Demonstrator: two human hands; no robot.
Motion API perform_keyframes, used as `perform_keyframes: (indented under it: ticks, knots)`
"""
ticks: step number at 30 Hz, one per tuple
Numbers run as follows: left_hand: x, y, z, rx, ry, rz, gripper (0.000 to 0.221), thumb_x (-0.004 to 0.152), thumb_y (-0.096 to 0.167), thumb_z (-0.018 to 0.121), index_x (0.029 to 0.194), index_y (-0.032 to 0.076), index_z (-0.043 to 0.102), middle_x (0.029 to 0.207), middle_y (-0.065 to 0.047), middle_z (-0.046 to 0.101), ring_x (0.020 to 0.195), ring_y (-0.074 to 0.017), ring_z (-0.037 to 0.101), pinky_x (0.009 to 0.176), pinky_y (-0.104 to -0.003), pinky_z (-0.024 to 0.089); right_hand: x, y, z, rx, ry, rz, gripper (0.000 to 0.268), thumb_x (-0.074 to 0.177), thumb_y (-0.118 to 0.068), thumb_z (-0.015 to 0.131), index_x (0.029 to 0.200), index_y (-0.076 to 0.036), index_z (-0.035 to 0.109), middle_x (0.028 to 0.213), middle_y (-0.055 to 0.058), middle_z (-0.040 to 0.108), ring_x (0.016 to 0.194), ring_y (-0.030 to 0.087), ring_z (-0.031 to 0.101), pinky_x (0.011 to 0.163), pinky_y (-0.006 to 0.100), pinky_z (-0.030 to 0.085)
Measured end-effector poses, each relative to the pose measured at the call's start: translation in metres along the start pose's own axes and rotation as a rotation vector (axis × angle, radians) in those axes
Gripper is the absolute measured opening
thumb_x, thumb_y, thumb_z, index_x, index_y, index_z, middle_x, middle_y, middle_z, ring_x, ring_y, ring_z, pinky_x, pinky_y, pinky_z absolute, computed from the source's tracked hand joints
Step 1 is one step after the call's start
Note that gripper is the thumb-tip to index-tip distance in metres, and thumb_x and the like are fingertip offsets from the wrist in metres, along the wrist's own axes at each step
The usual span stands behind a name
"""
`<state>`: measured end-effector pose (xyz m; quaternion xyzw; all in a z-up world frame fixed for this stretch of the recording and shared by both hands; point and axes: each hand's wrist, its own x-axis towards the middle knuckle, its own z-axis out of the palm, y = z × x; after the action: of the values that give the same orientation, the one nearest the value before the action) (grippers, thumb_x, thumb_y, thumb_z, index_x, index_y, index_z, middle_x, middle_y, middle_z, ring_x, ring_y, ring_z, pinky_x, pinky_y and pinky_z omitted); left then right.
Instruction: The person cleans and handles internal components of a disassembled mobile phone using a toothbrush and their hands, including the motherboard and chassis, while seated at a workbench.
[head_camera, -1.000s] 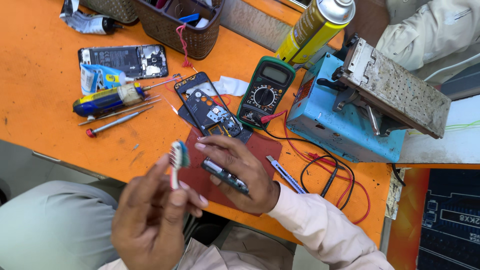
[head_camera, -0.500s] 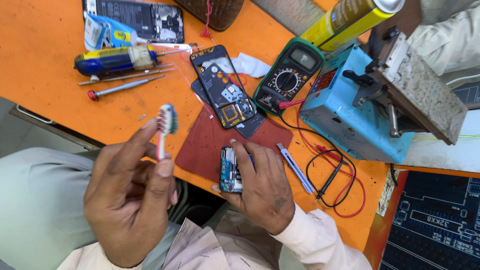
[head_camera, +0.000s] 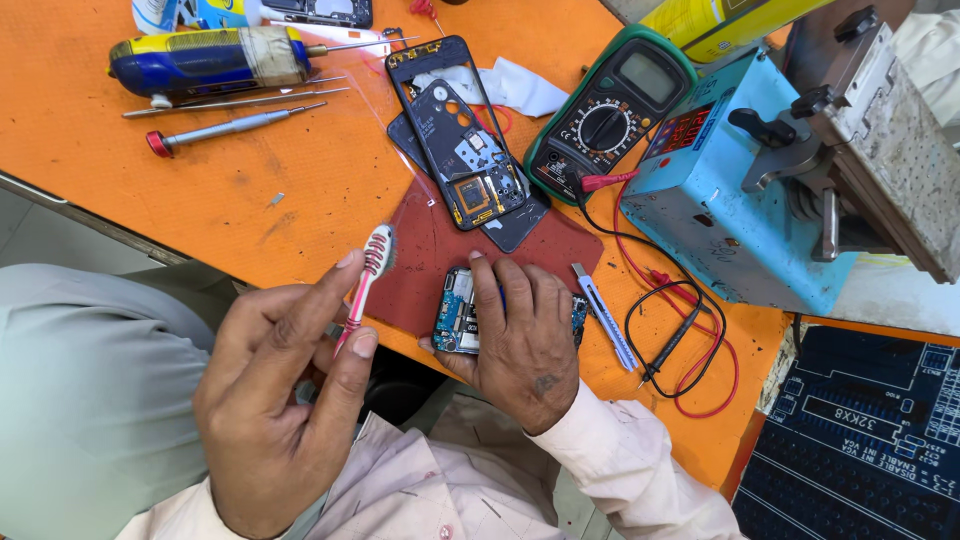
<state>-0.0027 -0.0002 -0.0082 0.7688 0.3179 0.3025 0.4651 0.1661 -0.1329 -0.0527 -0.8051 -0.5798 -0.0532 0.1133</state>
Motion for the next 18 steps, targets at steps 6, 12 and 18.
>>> perform_keyframes:
  ticks: [6,12,18]
  knots:
    - [-0.002,-0.006,0.004,-0.013,-0.016,-0.029,0.046,0.092,0.002,0.074,0.137,0.007,0.065,0.108,-0.009,0.061,0.074,-0.0063,0.061,0.065,-0.021,0.052,0.001,-0.004,0.001,0.006,-0.024,0.041,0.091,0.082,-0.062,0.075,0.141,0.003,0.049,0.132,0.019,0.051,0.123,0.039,0.048,0.102,0.052,0.039]
    - [-0.006,-0.010,0.015,0.055,-0.037,-0.003,0.045,0.091,0.004,0.074,0.135,0.008,0.066,0.105,-0.010,0.062,0.070,-0.0112,0.061,0.063,-0.025,0.052,0.002,-0.009,0.003,0.025,-0.009,0.083,0.097,0.080,-0.068,0.073,0.141,0.004,0.048,0.133,0.019,0.051,0.124,0.038,0.048,0.103,0.052,0.038]
    - [-0.021,-0.018,0.031,0.127,-0.097,0.001,0.046,0.087,0.010,0.074,0.132,0.015,0.068,0.102,-0.008,0.066,0.080,-0.0207,0.072,0.067,-0.034,0.058,0.002,-0.009,0.000,0.043,0.011,0.075,0.095,0.085,-0.066,0.069,0.143,0.004,0.047,0.132,0.019,0.050,0.124,0.038,0.047,0.106,0.053,0.037]
